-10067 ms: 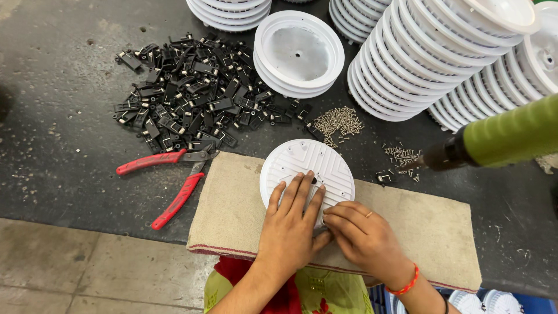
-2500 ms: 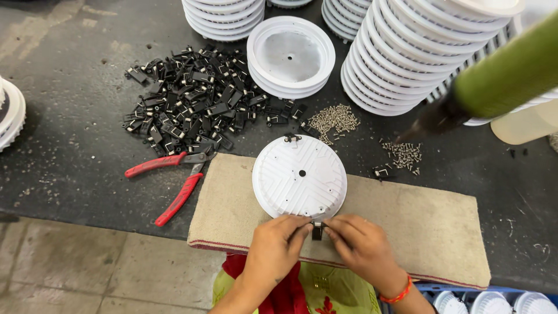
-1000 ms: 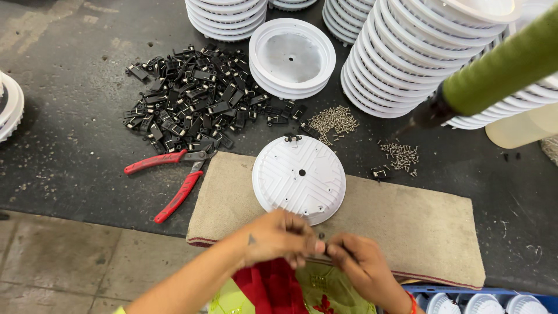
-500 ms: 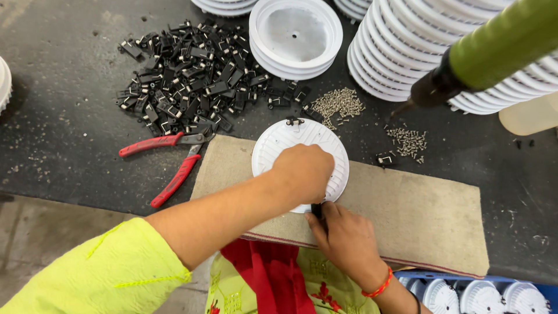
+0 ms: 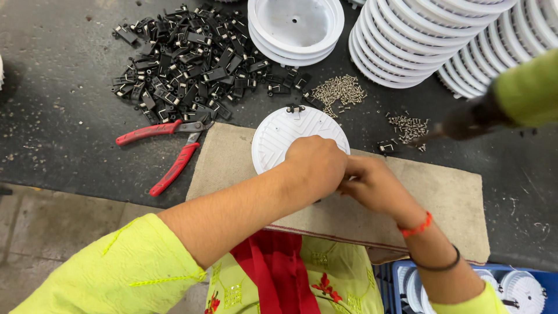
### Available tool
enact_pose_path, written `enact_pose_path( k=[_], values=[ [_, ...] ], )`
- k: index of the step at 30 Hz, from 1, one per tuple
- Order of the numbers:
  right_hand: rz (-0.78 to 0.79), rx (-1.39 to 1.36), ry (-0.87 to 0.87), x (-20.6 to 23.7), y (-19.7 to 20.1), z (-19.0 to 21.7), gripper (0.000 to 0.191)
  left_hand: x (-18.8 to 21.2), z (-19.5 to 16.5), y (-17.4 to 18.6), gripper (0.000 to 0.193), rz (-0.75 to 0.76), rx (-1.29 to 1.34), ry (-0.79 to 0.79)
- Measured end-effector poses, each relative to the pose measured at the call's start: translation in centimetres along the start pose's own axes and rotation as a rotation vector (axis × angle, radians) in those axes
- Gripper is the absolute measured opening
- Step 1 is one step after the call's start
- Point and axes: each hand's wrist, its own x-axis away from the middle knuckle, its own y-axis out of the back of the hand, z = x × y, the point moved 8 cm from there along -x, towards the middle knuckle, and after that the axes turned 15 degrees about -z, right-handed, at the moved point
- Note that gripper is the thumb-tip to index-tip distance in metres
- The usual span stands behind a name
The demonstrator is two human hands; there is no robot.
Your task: The person attaches black mounting clips to a white round lamp housing on a workbench, picking small screws from the table and driving them with an electric screwdriver, holding the housing steady with the other hand. They repeat the clip-and-screw fastening around the housing edge.
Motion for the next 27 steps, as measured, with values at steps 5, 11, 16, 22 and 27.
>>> enact_pose_path(
  k=[5,11,16,22,27],
  values=[
    [0.140,0.260,-0.042,-3.5,-0.4,1.1,0.028,0.2,0.8,-0.1,0.015,-0.033,0.014,0.020],
    [0.312,0.413,-0.040,-5.3,-1.5,2.6,0.022,5.6,3.1,1.1,0.012,-0.308,0.199,0.082],
    [0.282,0.070,0.121,-4.7,-0.9,2.3,0.017,8.0,3.6,2.4,0.014,-0.646,0.349,0.084],
    [-0.402,-0.187,-0.116,-11.3,5.5,-2.8,0.022,7.0,4.2,1.6,0.015,-0.568,0.361,0.148],
    [-0.479,0.247,-0.008,-13.3,4.3,-3.0,0.019,6.3,4.4,1.5,0.017,-0.525,0.373,0.177]
  ],
)
